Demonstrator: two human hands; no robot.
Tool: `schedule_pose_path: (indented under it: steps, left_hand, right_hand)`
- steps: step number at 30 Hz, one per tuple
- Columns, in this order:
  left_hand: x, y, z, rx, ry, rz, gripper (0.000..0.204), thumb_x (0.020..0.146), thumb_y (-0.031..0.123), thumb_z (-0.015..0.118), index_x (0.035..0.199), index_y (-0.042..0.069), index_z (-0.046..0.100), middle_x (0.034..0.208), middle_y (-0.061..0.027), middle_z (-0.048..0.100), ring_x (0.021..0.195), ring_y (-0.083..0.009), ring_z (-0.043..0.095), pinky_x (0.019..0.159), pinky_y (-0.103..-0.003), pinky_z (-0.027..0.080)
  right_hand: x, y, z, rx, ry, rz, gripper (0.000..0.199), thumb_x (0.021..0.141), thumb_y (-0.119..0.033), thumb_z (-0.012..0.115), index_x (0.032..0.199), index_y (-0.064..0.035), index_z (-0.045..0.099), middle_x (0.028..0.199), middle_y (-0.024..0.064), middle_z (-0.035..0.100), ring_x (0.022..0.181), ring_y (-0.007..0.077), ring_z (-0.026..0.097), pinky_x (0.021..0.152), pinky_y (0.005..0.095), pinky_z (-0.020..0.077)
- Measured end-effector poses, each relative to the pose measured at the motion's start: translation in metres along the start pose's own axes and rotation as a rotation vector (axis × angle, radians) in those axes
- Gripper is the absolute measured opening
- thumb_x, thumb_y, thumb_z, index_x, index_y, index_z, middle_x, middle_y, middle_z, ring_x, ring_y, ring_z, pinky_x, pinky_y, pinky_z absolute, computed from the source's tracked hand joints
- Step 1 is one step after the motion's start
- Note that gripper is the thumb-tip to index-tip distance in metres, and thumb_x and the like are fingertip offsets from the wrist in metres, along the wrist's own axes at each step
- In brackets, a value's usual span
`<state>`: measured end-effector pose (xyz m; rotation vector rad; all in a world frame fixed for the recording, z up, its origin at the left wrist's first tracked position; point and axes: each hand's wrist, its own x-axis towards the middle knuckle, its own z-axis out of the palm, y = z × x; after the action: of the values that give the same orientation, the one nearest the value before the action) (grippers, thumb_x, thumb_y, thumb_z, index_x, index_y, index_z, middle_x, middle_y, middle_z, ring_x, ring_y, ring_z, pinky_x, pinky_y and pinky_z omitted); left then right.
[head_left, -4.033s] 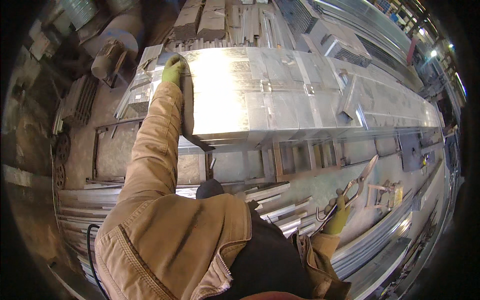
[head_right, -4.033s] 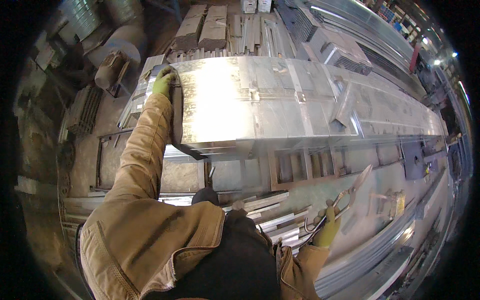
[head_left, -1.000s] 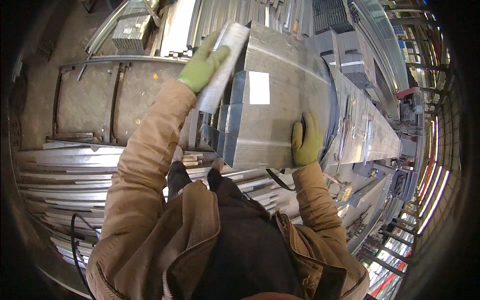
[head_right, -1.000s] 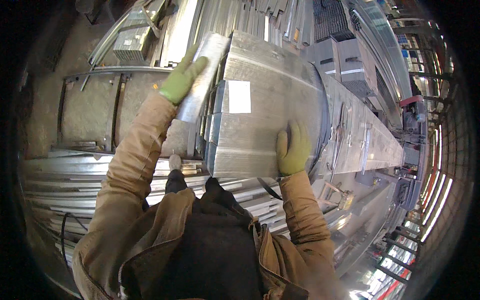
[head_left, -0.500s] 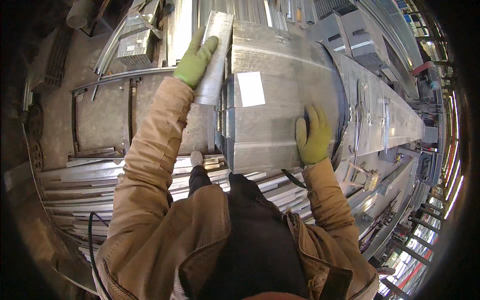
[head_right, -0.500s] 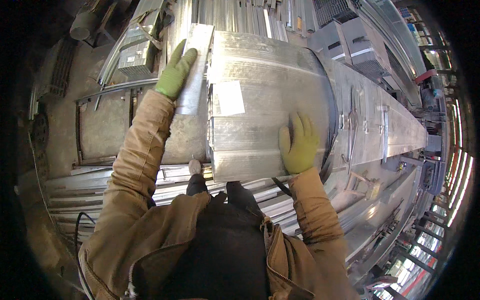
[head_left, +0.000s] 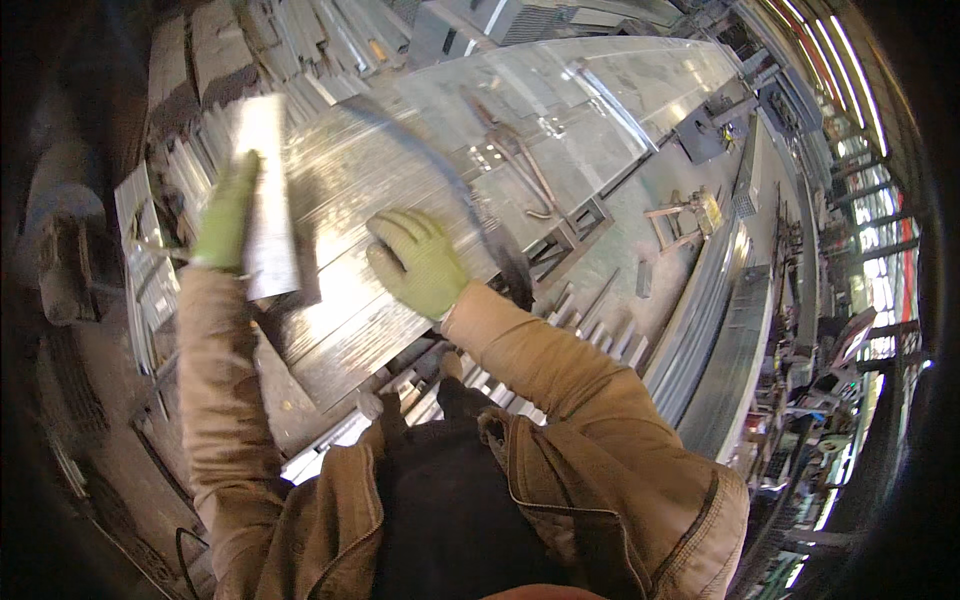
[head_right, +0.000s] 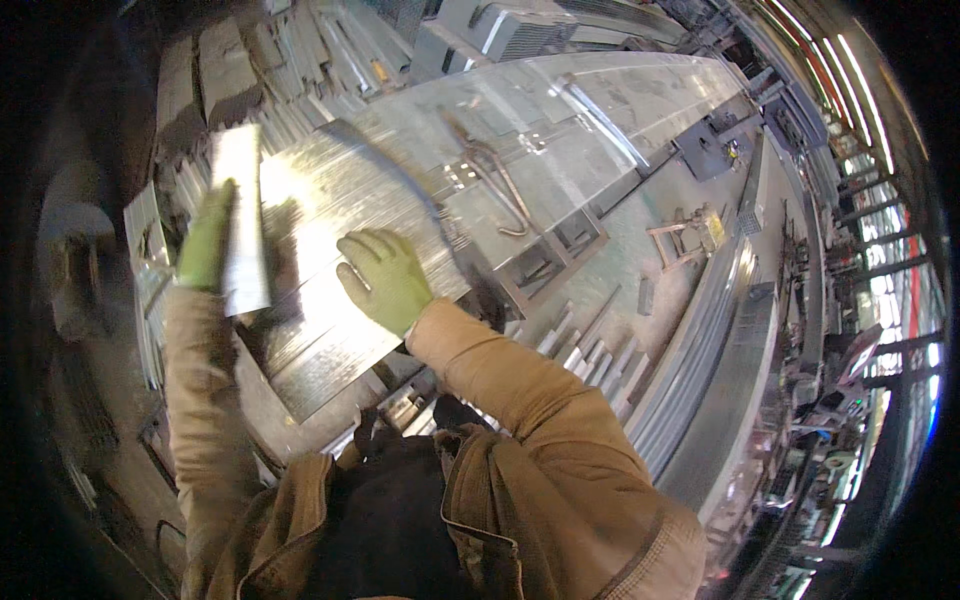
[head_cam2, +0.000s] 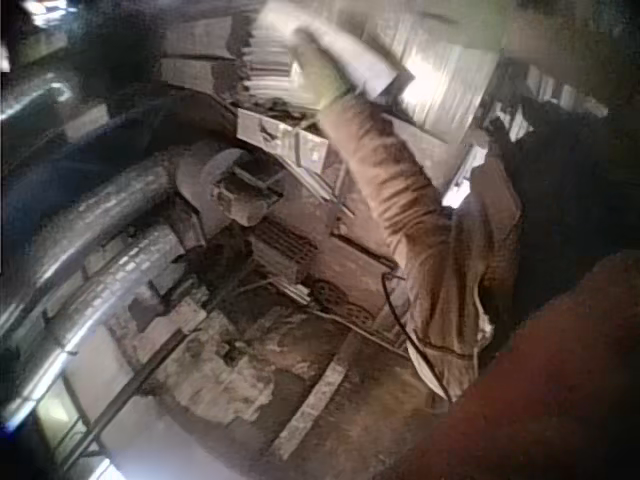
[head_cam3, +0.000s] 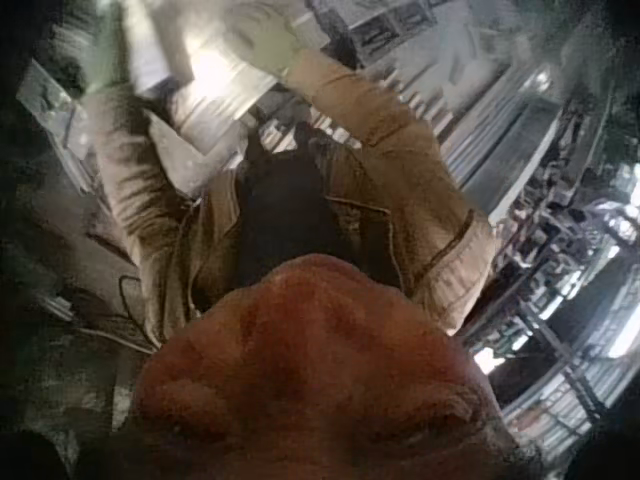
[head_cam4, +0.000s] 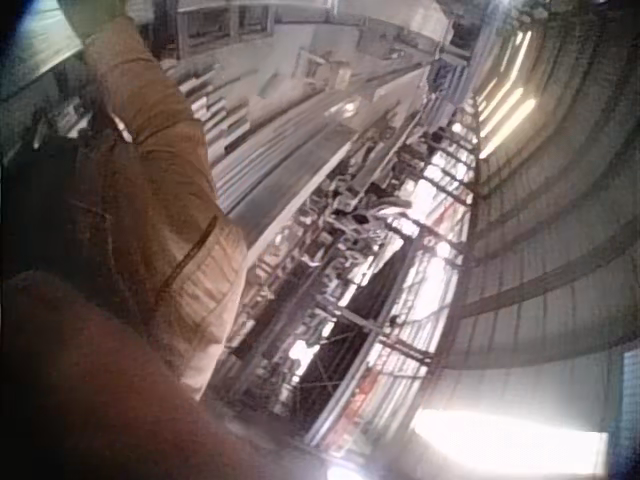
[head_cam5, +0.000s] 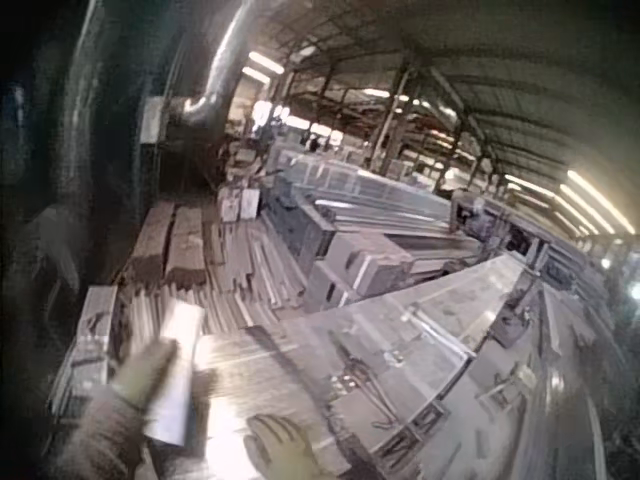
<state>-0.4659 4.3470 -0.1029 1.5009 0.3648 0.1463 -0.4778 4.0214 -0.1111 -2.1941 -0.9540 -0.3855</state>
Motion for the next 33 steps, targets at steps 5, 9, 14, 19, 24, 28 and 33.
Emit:
schedule_pose_path:
  steps: [5,9,14,19,24,28,33]
  left_hand:
    - [-0.015,0.0,0.175,0.119,-0.129,-0.102,0.096,0.099,0.062,0.066,0.168,0.007,0.027,0.154,-0.0294,0.051,0.136,-0.0354,0.057,0.113,-0.042,0.047]
    - [-0.043,-0.009,0.207,0.194,-0.063,-0.055,0.083,0.103,0.053,0.065,0.165,0.006,0.034,0.146,-0.0286,0.059,0.132,-0.0353,0.06,0.109,-0.04,0.048]
    - [-0.049,-0.007,0.18,0.563,-0.065,-0.038,0.078,0.103,0.054,0.063,0.161,0.005,0.043,0.142,-0.0301,0.063,0.131,-0.0386,0.064,0.111,-0.04,0.048]
    - [-0.047,-0.004,0.155,0.943,0.065,0.1,0.072,0.103,0.055,0.059,0.154,0.005,0.053,0.145,-0.0264,0.064,0.133,-0.0383,0.063,0.11,-0.043,0.049]
    - [-0.046,-0.02,0.15,1.144,0.241,0.378,0.05,0.107,0.041,0.058,0.149,0.013,0.06,0.145,-0.019,0.064,0.13,-0.0405,0.063,0.109,-0.047,0.05]
    - [-0.044,-0.026,0.158,1.26,0.273,0.655,0.039,0.106,0.028,0.058,0.143,0.02,0.064,0.145,-0.0141,0.065,0.131,-0.0384,0.062,0.111,-0.048,0.049]
    - [-0.046,-0.018,0.165,1.313,0.25,0.653,0.038,0.103,0.022,0.059,0.139,0.022,0.067,0.146,-0.0101,0.065,0.134,-0.0375,0.06,0.113,-0.049,0.046]
  right_hand:
    - [-0.018,0.044,-0.078,0.21,0.306,0.05,0.027,0.095,-0.012,0.07,0.119,-0.0015,0.072,0.117,0.0192,0.073,0.112,0.0374,0.069,0.102,0.0483,0.0518]
    - [-0.041,0.134,-0.177,-0.081,0.308,0.42,0.041,0.096,-0.024,0.071,0.128,0.003,0.07,0.121,0.0238,0.073,0.113,0.0377,0.071,0.1,0.0451,0.0537]
    - [-0.043,0.194,-0.22,-0.26,0.056,0.467,0.058,0.095,-0.044,0.068,0.131,0.0015,0.067,0.123,0.0258,0.072,0.116,0.0435,0.069,0.104,0.0494,0.0514]
    - [-0.002,0.189,-0.177,-0.241,-0.244,0.536,0.066,0.092,-0.047,0.07,0.135,0.0013,0.061,0.127,0.0279,0.07,0.121,0.0408,0.067,0.104,0.0488,0.0528]
    - [0.039,0.207,-0.149,-0.288,-0.339,0.662,0.075,0.081,-0.043,0.085,0.139,-0.0019,0.061,0.131,0.0262,0.068,0.124,0.0416,0.065,0.106,0.0465,0.0513]
    - [0.042,0.229,-0.167,-0.137,-0.519,0.647,0.081,0.075,-0.041,0.088,0.14,-0.0009,0.061,0.134,0.0273,0.067,0.127,0.042,0.064,0.106,0.0441,0.0518]
    - [0.021,0.246,-0.181,0.019,-0.433,0.676,0.081,0.069,-0.033,0.089,0.136,0.002,0.062,0.125,0.0248,0.072,0.115,0.0365,0.071,0.098,0.0403,0.0562]
